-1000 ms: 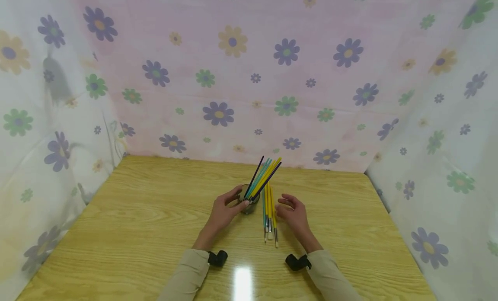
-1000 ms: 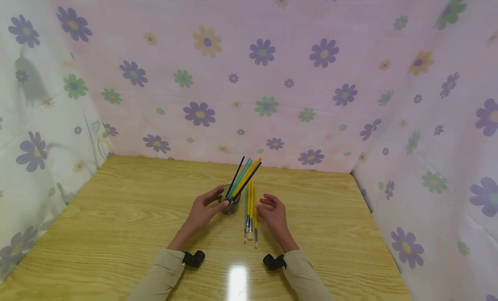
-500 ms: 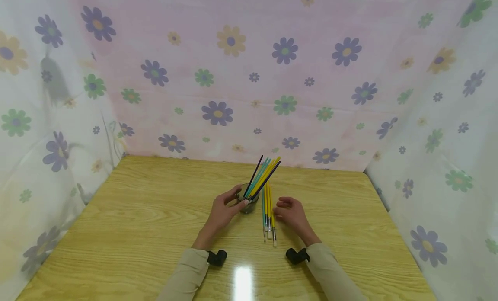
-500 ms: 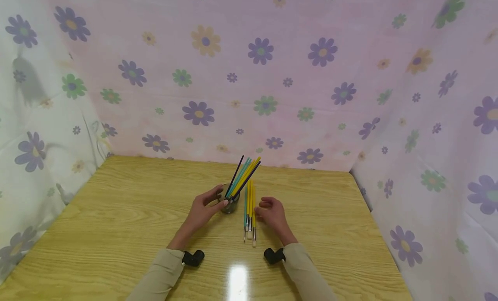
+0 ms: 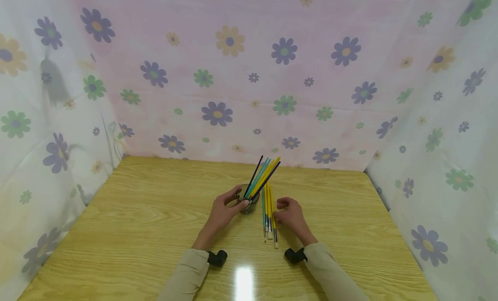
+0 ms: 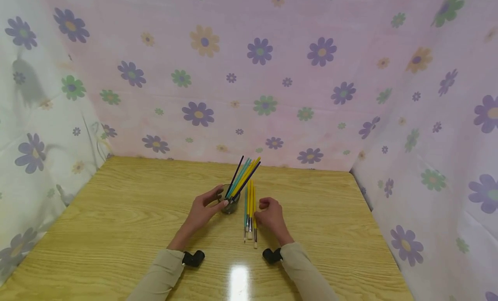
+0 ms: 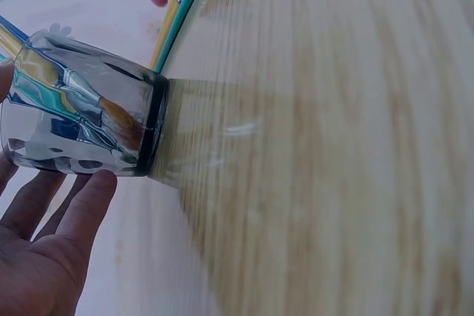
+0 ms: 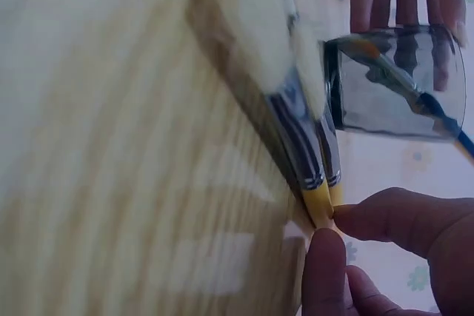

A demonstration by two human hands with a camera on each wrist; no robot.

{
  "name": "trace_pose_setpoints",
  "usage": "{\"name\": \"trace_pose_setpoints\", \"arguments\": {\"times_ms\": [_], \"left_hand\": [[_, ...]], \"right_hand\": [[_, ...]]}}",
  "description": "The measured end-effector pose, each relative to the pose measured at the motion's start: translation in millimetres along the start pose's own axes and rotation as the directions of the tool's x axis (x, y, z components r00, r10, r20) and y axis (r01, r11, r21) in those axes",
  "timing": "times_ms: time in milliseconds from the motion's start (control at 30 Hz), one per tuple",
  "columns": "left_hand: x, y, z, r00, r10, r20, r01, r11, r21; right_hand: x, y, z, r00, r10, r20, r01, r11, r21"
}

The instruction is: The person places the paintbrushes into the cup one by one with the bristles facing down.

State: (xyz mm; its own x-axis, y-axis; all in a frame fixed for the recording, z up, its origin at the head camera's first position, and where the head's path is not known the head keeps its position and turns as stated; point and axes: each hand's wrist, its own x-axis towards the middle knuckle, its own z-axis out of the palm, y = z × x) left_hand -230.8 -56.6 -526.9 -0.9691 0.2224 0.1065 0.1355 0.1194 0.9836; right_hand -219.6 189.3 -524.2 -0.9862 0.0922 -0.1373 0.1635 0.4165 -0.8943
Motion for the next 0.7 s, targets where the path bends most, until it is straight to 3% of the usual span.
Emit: {"name": "trace_pose_setpoints", "arguments": {"times_ms": [167,400,700], "left_hand": [[-0.5,-0.3,0.4,1.000,-0.008,-0.004,0.008,1.000,-0.001],[-1.1,3.0,1.3,1.000,-0.020,-0.009,0.020,1.000,-0.002],[-11.9,37.5,-4.6,0.998,-0.018,0.053,0.018,1.000,0.006]], "right_hand": [[-4,-1,0.7,0.999,-0.053,-0.002,0.052,0.996,-0.074],[-8,-2,-2.1,0.998,-0.062,-0.002,0.061,0.982,-0.179],[-9,-3,-3.9,0.997,-0.075,0.005,0.073,0.951,-0.301]]}}
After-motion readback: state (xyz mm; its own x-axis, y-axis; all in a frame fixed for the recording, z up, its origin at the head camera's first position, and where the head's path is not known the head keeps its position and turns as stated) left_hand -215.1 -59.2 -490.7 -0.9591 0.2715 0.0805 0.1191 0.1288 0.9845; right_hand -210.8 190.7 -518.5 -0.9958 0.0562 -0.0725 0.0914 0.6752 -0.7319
